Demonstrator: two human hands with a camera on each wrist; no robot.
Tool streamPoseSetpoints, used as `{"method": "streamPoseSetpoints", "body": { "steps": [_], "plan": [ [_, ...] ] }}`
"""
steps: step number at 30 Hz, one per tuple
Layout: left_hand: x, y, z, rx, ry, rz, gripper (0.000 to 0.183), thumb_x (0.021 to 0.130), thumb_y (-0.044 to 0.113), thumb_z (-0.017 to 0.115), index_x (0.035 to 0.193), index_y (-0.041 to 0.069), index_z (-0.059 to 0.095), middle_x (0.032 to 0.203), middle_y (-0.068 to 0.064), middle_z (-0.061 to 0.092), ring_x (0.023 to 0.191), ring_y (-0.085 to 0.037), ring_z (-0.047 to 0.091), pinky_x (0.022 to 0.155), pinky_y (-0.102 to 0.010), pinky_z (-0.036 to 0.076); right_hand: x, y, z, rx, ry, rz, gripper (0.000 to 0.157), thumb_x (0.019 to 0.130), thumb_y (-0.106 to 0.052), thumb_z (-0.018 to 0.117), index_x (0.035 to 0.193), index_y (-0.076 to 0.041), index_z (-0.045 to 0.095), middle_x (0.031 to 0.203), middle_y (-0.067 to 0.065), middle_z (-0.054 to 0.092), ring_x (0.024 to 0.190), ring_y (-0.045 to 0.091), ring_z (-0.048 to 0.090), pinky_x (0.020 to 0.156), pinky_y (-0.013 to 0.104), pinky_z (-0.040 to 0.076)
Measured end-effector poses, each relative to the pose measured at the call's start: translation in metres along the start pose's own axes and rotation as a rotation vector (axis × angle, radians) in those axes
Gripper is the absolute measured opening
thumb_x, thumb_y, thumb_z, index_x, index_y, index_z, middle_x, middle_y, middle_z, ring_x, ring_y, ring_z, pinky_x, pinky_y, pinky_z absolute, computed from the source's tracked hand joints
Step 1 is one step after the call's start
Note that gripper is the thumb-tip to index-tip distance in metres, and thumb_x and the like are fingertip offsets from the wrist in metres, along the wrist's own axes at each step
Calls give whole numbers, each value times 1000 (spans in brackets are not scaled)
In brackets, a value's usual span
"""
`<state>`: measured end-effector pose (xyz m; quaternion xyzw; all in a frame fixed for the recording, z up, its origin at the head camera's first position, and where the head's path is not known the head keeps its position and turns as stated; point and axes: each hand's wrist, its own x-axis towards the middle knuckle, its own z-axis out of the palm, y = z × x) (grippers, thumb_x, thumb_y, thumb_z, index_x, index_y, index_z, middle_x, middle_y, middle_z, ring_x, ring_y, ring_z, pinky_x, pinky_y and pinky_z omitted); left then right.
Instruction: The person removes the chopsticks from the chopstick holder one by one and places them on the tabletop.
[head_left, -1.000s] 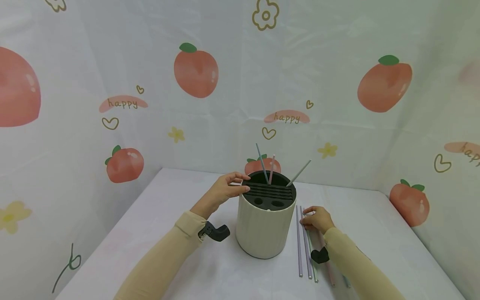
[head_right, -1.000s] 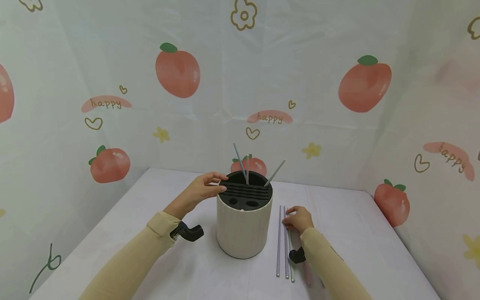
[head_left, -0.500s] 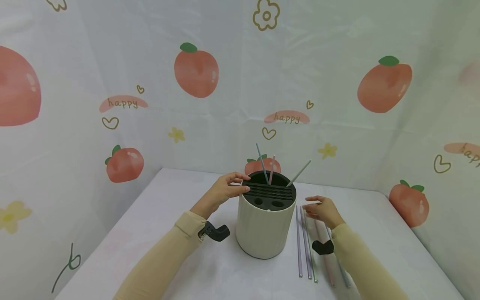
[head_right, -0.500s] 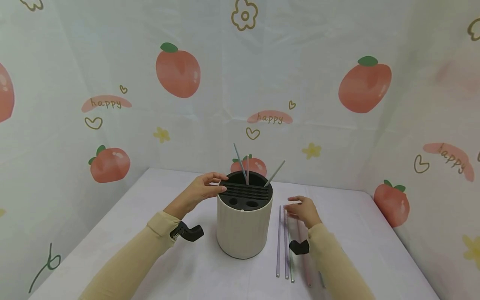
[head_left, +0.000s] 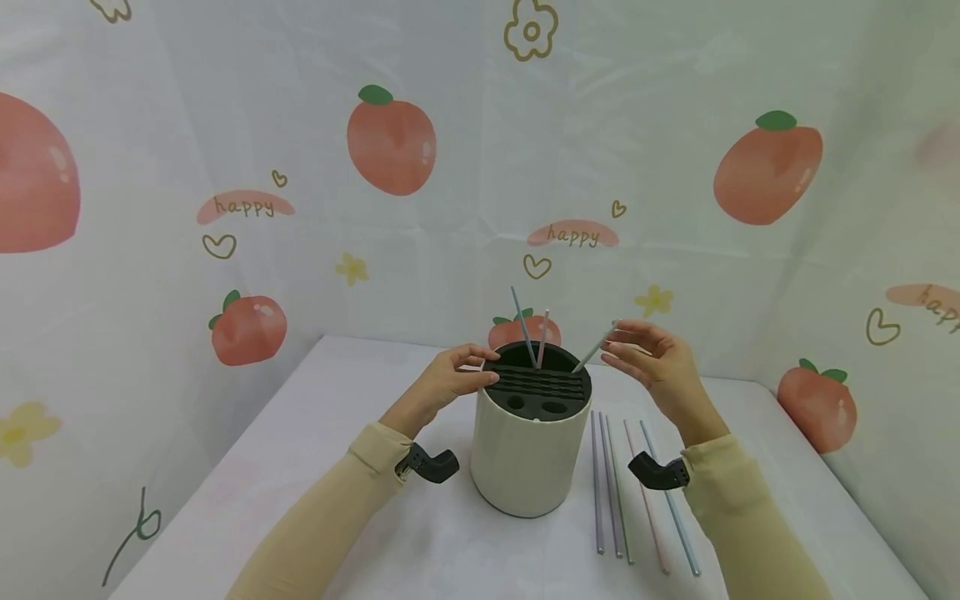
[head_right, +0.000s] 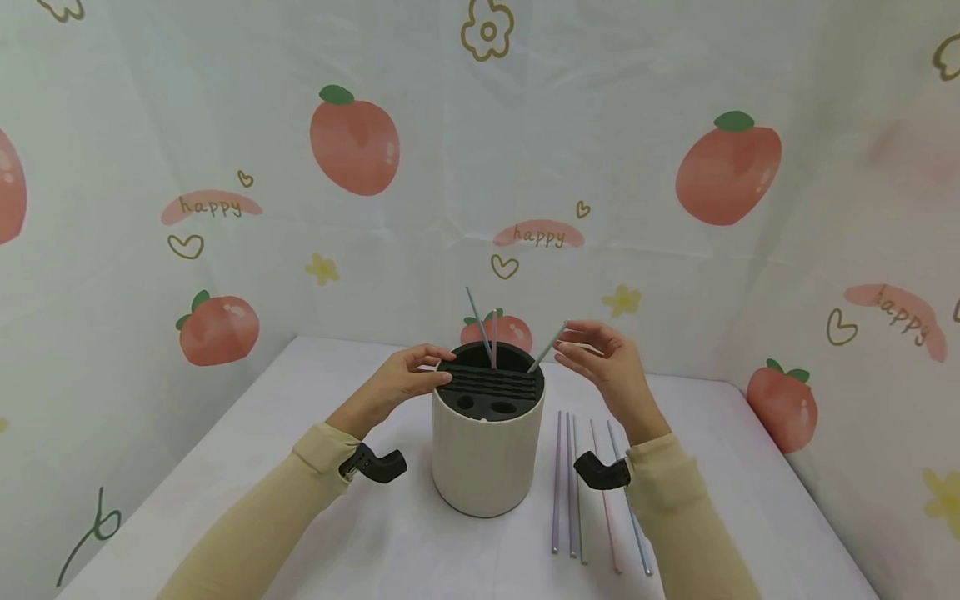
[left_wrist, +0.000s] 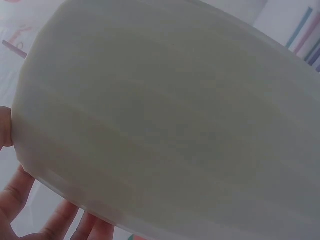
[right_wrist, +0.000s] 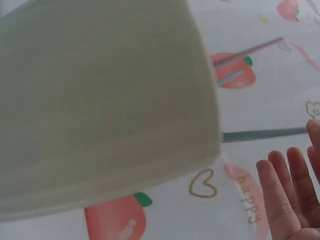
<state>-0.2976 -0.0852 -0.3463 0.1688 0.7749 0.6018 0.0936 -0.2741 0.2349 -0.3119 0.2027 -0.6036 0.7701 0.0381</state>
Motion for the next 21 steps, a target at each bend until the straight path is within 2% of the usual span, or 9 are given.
{"method": "streamPoseSetpoints", "body": {
  "steps": [5, 12, 18, 21],
  "plan": [
    [1, -1, 1, 0, 1, 2, 37, 90, 23, 70, 124, 14, 62, 139, -16, 46, 126, -32, 49, 101, -47, 47, 2, 13, 9, 14, -3, -47, 31, 89, 17, 55, 97, -10, 69, 98, 0, 68, 88, 12, 69, 83, 33, 57],
    [1, -1, 0, 0, 3, -2, 37, 90, 24, 69, 125, 14, 62, 140, -16, 45, 127, -32, 48, 102, -47, 46, 4, 25, 11, 20, -4, -69, 29, 88, 16, 57, 92, -11, 68, 93, 0, 69, 86, 13, 71, 81, 30, 57],
    [1, 0, 1, 2, 1, -2, 37, 90, 23, 69, 125, 14, 62, 139, -16, 46, 127, -32, 48, 102, -47, 46, 7, 26, 12, 22, 10, -103, 30, 88, 17, 56, 92, -11, 67, 91, 0, 69, 85, 12, 71, 80, 29, 58],
    [1, 0, 1, 5, -1, -1, 37, 90, 23, 69, 125, 14, 62, 140, -16, 46, 128, -32, 48, 102, -47, 46, 11, 18, 15, 33, 17, -131, 32, 88, 18, 55, 93, -11, 67, 90, -1, 68, 84, 11, 70, 80, 28, 57]
  ]
}}
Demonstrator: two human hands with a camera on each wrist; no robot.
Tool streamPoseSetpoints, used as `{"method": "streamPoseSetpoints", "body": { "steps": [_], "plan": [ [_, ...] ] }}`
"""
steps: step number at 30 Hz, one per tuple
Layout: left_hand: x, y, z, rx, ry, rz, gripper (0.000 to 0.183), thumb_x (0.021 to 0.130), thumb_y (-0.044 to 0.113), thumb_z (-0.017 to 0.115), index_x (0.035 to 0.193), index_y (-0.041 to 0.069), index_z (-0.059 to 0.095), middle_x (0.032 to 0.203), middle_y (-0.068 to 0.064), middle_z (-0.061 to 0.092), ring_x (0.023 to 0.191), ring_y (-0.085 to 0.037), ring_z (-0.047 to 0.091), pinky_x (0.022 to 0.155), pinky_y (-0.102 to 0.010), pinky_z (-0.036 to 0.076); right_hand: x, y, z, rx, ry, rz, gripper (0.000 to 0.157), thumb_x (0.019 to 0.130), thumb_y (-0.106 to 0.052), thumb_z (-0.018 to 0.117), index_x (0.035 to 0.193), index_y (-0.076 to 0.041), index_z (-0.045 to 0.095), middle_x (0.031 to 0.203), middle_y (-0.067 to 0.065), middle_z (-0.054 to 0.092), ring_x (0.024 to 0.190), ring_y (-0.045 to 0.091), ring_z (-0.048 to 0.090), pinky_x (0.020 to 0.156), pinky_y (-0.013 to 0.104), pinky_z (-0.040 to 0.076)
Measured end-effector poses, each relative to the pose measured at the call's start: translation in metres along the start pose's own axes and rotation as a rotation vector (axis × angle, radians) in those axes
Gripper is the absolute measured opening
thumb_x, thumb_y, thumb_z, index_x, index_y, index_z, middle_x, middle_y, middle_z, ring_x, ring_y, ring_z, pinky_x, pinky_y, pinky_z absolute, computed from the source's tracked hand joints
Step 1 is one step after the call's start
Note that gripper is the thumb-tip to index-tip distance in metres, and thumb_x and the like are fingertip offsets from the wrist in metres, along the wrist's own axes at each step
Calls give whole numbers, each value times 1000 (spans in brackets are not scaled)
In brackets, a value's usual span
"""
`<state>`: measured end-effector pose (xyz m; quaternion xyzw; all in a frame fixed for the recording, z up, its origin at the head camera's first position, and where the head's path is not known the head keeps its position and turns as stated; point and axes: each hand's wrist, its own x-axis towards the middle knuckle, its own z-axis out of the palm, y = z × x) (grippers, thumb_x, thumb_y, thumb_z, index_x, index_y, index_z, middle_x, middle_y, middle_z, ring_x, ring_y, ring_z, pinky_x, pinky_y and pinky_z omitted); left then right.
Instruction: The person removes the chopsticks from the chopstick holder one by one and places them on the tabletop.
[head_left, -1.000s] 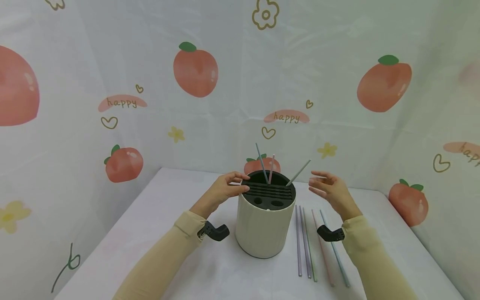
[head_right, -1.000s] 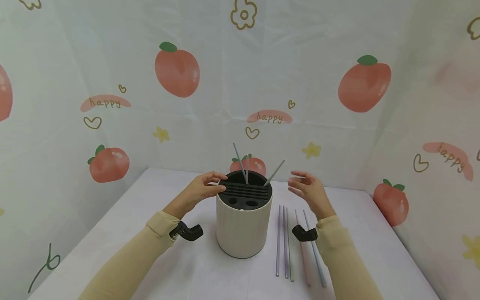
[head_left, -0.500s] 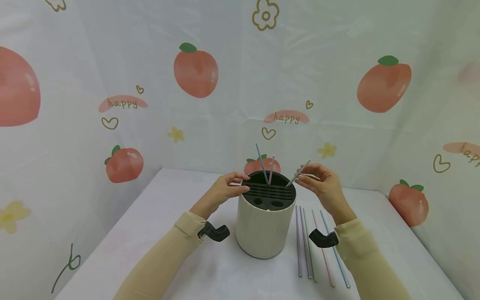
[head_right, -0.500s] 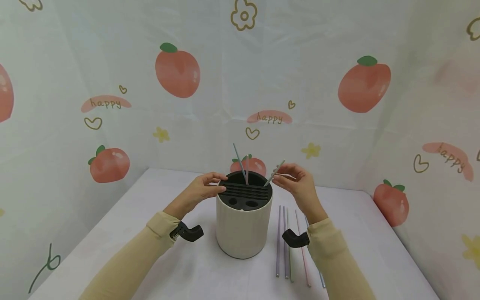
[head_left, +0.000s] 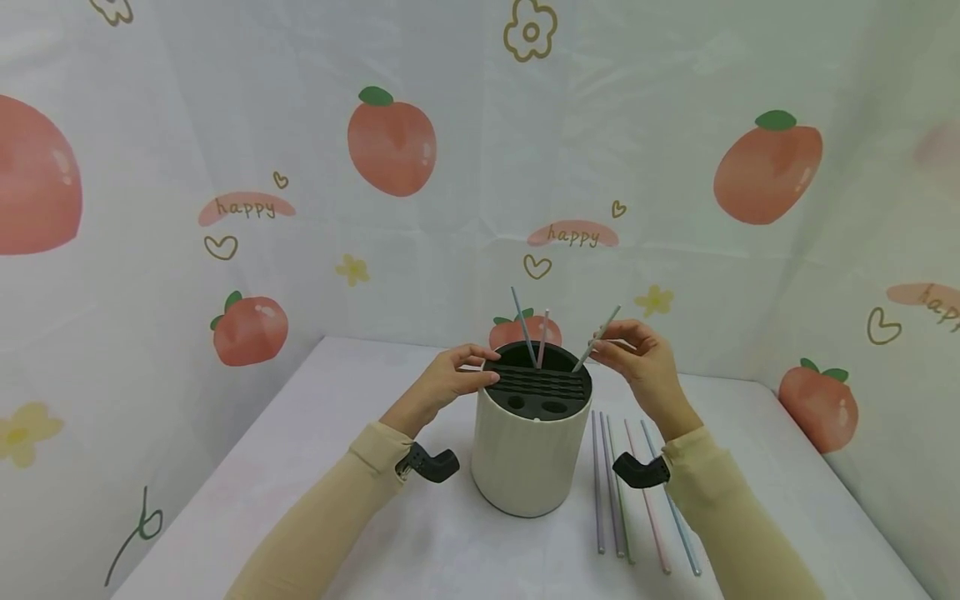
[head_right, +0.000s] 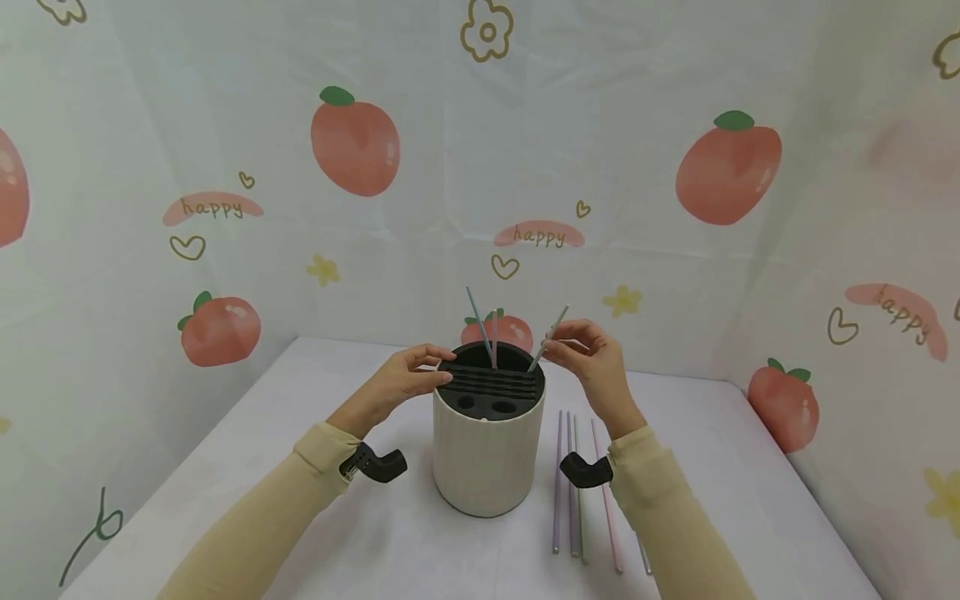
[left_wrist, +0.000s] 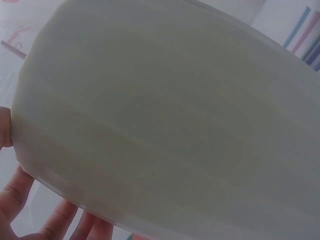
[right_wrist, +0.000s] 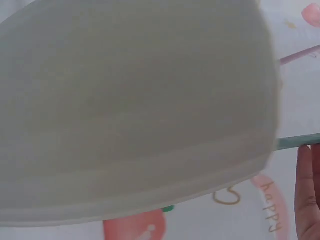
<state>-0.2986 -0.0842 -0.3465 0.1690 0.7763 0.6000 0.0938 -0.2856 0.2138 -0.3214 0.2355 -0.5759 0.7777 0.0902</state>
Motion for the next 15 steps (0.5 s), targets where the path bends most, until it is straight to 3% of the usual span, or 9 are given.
{"method": "streamPoseSetpoints", "body": {
  "steps": [4, 9, 15],
  "plan": [
    [0, 0, 0, -3, -2, 0, 37, 90, 23, 69, 125, 13, 61, 140, -16, 45, 128, -32, 47, 102, -47, 46, 13, -23, 5, 57, 12, -66, 32, 88, 20, 53, 95, -8, 66, 90, 2, 68, 82, 13, 69, 79, 28, 58],
    [0, 0, 0, -6, -1, -6, 37, 90, 23, 69, 125, 13, 61, 140, -17, 44, 126, -32, 48, 102, -47, 46, 34, -68, 9, 180, 52, -190, 28, 87, 22, 53, 96, -1, 65, 89, 9, 68, 77, 19, 70, 73, 31, 59],
    [0, 2, 0, -11, -2, -12, 37, 90, 24, 70, 124, 14, 62, 140, -16, 43, 126, -31, 48, 103, -46, 46, 48, -121, -2, 296, 149, -257, 26, 84, 22, 56, 103, 6, 62, 86, 14, 66, 73, 25, 69, 68, 35, 60]
  ]
}}
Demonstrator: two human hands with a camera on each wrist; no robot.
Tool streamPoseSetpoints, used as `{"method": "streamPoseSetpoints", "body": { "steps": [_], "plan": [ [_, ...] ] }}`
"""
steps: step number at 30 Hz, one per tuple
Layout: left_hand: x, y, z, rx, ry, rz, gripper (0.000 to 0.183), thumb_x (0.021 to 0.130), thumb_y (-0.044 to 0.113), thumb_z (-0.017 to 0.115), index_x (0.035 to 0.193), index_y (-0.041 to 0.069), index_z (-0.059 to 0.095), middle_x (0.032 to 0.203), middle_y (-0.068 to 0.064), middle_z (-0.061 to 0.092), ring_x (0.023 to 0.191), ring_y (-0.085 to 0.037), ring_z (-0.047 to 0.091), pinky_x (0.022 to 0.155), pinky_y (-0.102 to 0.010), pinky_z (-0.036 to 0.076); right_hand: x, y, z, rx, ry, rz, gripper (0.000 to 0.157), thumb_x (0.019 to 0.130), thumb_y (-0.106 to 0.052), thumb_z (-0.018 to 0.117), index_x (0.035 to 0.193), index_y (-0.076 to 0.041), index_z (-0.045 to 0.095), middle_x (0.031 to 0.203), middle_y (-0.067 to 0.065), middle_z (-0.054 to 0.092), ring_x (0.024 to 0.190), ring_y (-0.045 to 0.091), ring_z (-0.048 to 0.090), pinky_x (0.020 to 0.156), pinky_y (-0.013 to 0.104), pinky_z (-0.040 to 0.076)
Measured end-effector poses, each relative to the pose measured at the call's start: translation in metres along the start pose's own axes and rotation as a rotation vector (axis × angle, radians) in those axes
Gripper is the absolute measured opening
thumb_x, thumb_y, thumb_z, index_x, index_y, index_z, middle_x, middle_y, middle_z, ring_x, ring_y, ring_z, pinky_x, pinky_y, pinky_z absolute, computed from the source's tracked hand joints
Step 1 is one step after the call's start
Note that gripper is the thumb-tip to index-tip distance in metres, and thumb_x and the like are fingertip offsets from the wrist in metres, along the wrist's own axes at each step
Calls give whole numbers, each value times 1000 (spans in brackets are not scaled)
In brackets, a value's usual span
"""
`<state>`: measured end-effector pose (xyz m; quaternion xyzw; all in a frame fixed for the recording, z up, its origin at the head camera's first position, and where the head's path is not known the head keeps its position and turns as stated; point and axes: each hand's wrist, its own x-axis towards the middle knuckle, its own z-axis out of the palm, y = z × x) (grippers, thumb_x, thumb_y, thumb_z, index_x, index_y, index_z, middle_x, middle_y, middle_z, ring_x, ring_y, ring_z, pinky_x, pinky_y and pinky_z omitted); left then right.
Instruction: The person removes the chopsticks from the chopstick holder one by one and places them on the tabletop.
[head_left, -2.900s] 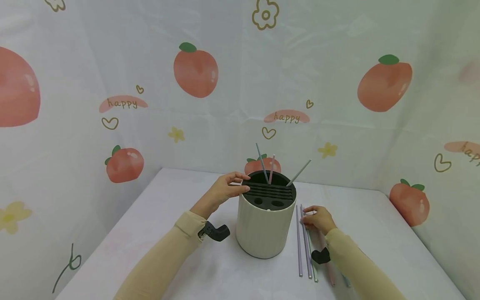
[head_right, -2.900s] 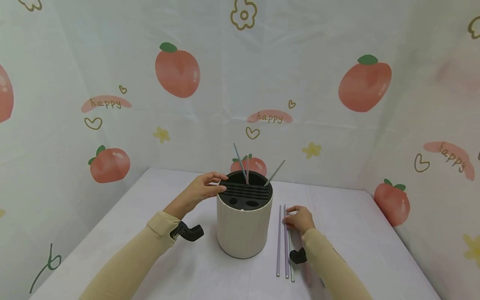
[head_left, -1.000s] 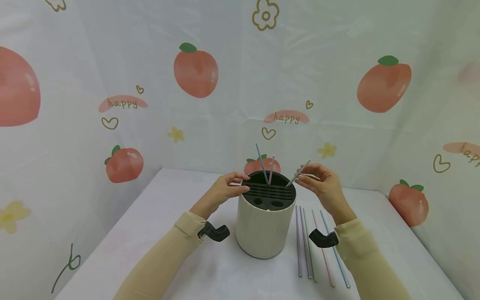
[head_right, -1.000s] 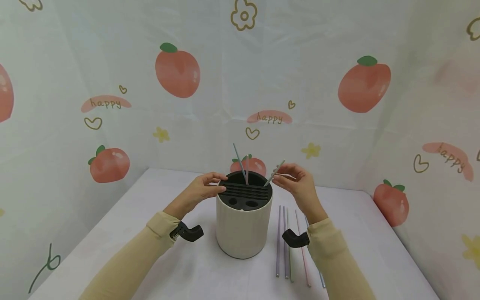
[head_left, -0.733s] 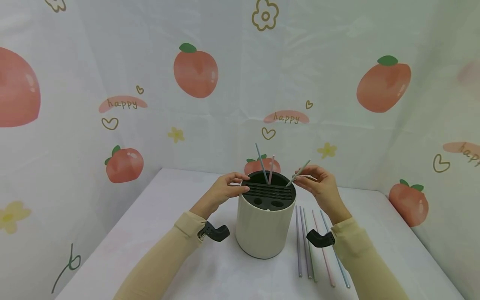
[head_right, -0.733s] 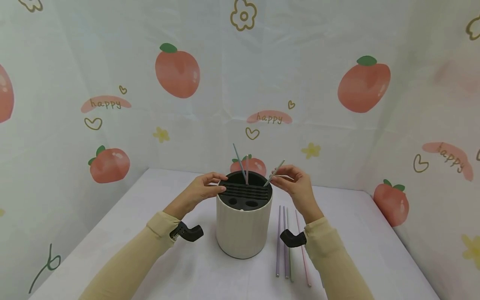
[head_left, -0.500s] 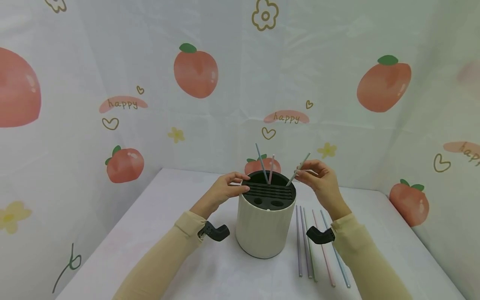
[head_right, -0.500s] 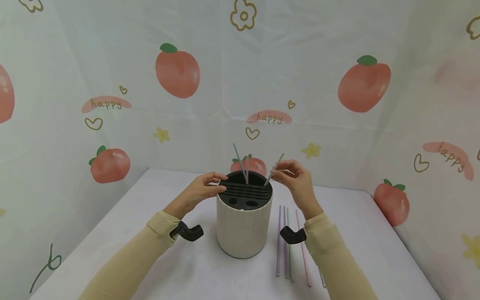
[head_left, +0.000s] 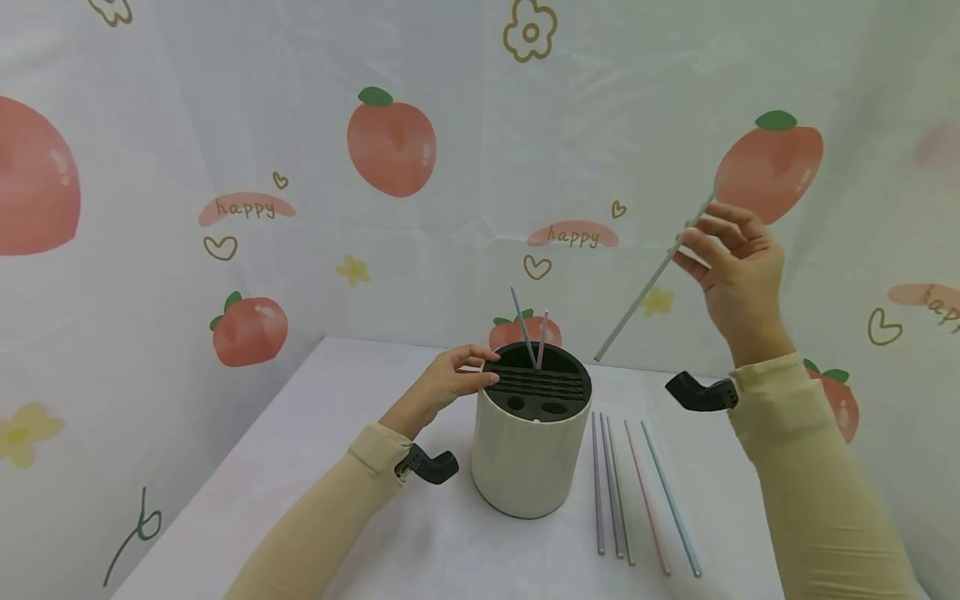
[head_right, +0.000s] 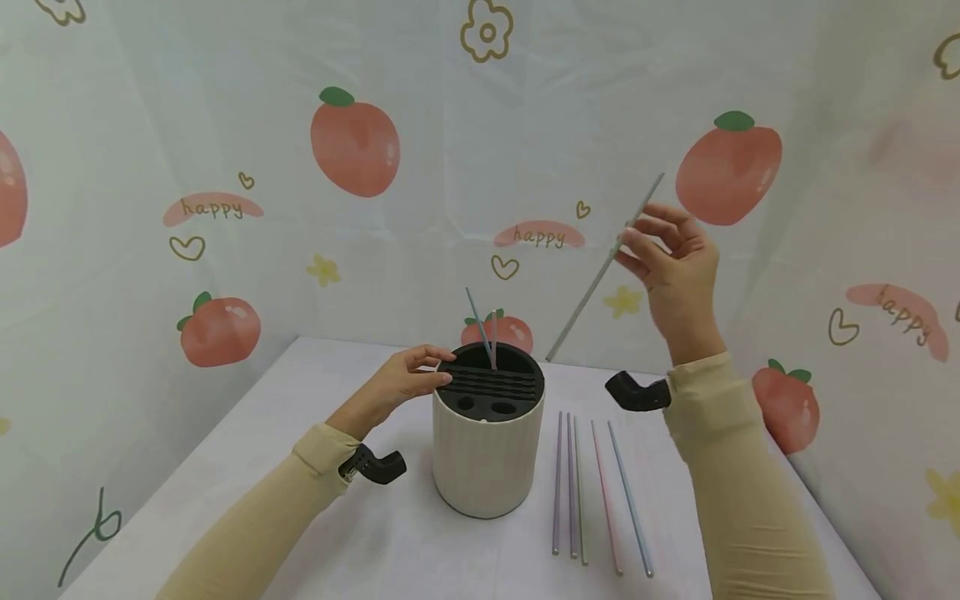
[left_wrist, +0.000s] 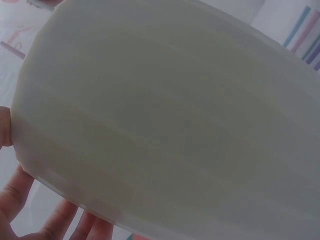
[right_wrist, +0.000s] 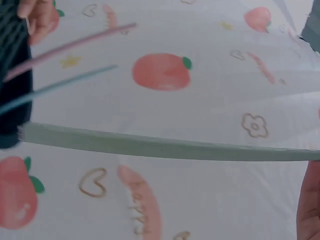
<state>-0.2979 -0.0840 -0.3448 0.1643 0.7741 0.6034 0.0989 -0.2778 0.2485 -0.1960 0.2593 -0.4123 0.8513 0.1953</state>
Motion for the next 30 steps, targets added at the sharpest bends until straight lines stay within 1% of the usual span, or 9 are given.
{"method": "streamPoseSetpoints", "body": {
  "steps": [4, 8, 11, 16, 21, 24, 27, 28, 30],
  "plan": [
    [-1, 0, 0, -2, 1, 1, 37, 90, 23, 70, 124, 14, 62, 141, -16, 43, 127, -32, 48, 103, -47, 46, 1, -18, -14, -18, 74, 53, 32, 83, 21, 59, 111, 5, 63, 86, 15, 68, 74, 25, 70, 67, 36, 60],
    [0, 0, 1, 4, 2, 4, 37, 90, 22, 70, 125, 14, 62, 141, -16, 45, 127, -32, 48, 102, -48, 46, -13, -14, -45, -116, 107, 155, 36, 85, 17, 60, 117, 1, 64, 85, 12, 70, 77, 21, 70, 68, 33, 60],
    [1, 0, 1, 14, 6, 8, 36, 89, 21, 70, 124, 15, 62, 141, -16, 46, 127, -33, 50, 101, -48, 46, -29, 0, -76, -201, 93, 254, 36, 87, 15, 59, 117, -4, 67, 84, 7, 71, 78, 17, 70, 69, 30, 60],
    [0, -1, 1, 15, 7, 10, 36, 89, 21, 70, 125, 15, 62, 140, -16, 46, 127, -33, 49, 101, -48, 46, -62, 35, -126, -361, 84, 428, 33, 89, 8, 61, 110, -16, 71, 84, -1, 69, 80, 10, 69, 70, 25, 59],
    [0, -1, 1, 16, 11, 7, 37, 89, 21, 70, 125, 16, 62, 141, -16, 46, 128, -33, 49, 101, -48, 46, -99, 70, -161, -578, 60, 618, 28, 91, -2, 64, 108, -24, 67, 89, -7, 70, 83, 4, 68, 75, 24, 58],
    [0, -1, 1, 17, 10, 7, 37, 89, 21, 70, 125, 15, 62, 141, -16, 46, 128, -34, 48, 101, -48, 46, -115, 88, -171, -705, 24, 711, 32, 92, -6, 64, 124, -12, 60, 92, -8, 70, 86, 4, 68, 78, 24, 57],
    [0, -1, 1, 17, 6, 7, 37, 89, 21, 70, 125, 15, 62, 141, -16, 45, 128, -34, 48, 101, -48, 46, -125, 102, -174, -783, 3, 764, 50, 93, -7, 64, 138, 6, 45, 91, -7, 69, 86, 7, 69, 78, 26, 57],
    [0, -1, 1, 18, 6, 7, 37, 89, 21, 70, 125, 15, 62, 141, -16, 46, 128, -34, 48, 101, -48, 46, -127, 105, -174, -794, 2, 776, 55, 93, -6, 63, 139, 11, 40, 91, -7, 69, 86, 8, 69, 78, 26, 58],
    [-1, 0, 1, 22, 7, 10, 37, 89, 22, 70, 125, 15, 62, 141, -16, 46, 128, -34, 48, 101, -48, 46, -131, 113, -174, -813, 5, 791, 57, 92, -4, 64, 139, 14, 37, 89, -4, 69, 84, 10, 69, 76, 26, 58]
  ]
}}
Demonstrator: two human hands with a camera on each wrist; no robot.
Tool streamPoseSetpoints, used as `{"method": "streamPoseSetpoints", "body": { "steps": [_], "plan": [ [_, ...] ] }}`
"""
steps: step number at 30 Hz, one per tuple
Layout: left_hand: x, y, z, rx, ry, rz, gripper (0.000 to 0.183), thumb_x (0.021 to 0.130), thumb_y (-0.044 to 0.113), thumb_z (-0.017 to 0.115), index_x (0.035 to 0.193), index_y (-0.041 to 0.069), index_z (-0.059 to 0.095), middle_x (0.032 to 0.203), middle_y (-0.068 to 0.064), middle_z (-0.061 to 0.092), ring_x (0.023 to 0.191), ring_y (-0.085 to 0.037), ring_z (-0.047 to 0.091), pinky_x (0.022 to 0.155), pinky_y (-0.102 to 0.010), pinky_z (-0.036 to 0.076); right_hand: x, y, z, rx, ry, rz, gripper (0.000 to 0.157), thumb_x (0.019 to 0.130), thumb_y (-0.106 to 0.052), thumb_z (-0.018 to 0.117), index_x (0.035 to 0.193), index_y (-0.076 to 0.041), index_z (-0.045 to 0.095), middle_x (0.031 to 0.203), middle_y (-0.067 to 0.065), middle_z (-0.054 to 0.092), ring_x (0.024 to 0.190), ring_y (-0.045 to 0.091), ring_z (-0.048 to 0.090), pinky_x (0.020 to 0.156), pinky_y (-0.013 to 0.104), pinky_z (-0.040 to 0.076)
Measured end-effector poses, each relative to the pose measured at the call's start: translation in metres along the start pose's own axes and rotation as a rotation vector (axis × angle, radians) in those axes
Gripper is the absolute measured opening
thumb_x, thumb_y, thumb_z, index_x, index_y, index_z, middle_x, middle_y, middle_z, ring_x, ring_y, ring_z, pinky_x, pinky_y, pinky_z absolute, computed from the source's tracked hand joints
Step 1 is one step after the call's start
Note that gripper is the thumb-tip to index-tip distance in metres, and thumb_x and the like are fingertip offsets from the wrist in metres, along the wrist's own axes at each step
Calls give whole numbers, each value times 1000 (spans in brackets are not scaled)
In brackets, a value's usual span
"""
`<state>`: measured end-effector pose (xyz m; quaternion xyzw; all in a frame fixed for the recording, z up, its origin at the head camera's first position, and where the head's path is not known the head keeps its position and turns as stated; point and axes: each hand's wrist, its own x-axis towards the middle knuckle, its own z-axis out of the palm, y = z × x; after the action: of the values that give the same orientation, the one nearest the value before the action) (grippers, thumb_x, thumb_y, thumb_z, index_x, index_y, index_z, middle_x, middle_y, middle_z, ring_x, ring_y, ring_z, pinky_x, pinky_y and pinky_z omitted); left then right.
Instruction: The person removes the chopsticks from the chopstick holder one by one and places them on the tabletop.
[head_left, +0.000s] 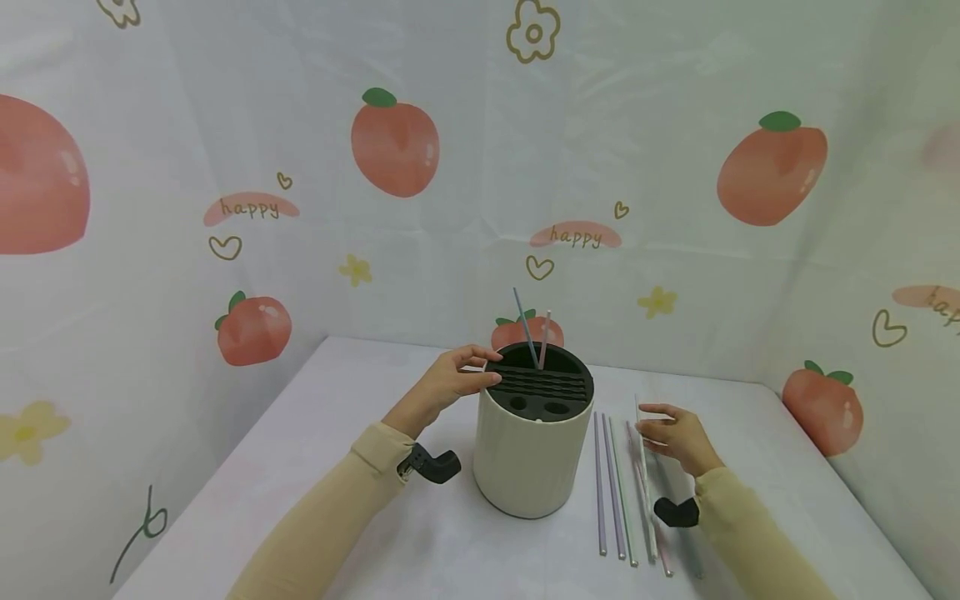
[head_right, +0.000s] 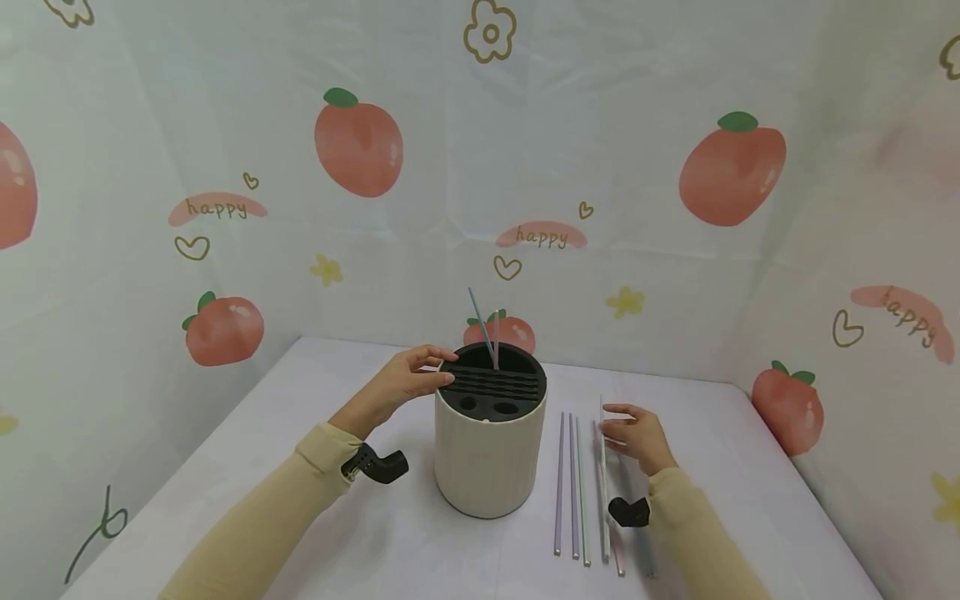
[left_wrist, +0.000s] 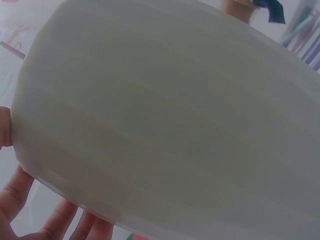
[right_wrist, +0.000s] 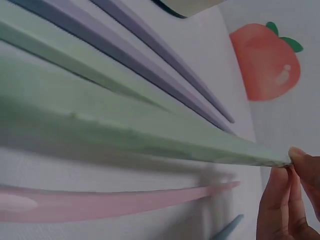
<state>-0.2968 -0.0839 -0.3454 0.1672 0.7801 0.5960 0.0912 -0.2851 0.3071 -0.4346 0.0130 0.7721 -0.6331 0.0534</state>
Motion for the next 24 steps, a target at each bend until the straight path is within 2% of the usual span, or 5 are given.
{"method": "streamPoseSetpoints", "body": {
  "steps": [10, 18, 24],
  "plan": [
    [0, 0, -1, 3, 0, 4, 36, 90, 21, 69, 124, 15, 62, 140, -16, 47, 128, -34, 48, 101, -48, 47, 6, 13, 20, -116, 42, 43, 49, 88, 2, 66, 129, 19, 46, 85, 6, 68, 75, 10, 68, 67, 26, 59],
    [0, -1, -1, -9, -4, 1, 37, 89, 21, 70, 125, 15, 62, 140, -16, 46, 127, -33, 50, 101, -48, 46, 8, 20, 27, -209, 87, 36, 42, 84, 2, 69, 120, 19, 54, 77, 6, 69, 65, 9, 65, 59, 25, 57],
    [1, -1, 0, -9, -5, 1, 37, 89, 21, 70, 125, 15, 62, 141, -16, 46, 128, -33, 49, 101, -47, 46, 8, 21, 28, -237, 106, 49, 41, 83, 1, 71, 118, 18, 56, 75, 5, 69, 63, 9, 64, 57, 25, 57]
  ]
}}
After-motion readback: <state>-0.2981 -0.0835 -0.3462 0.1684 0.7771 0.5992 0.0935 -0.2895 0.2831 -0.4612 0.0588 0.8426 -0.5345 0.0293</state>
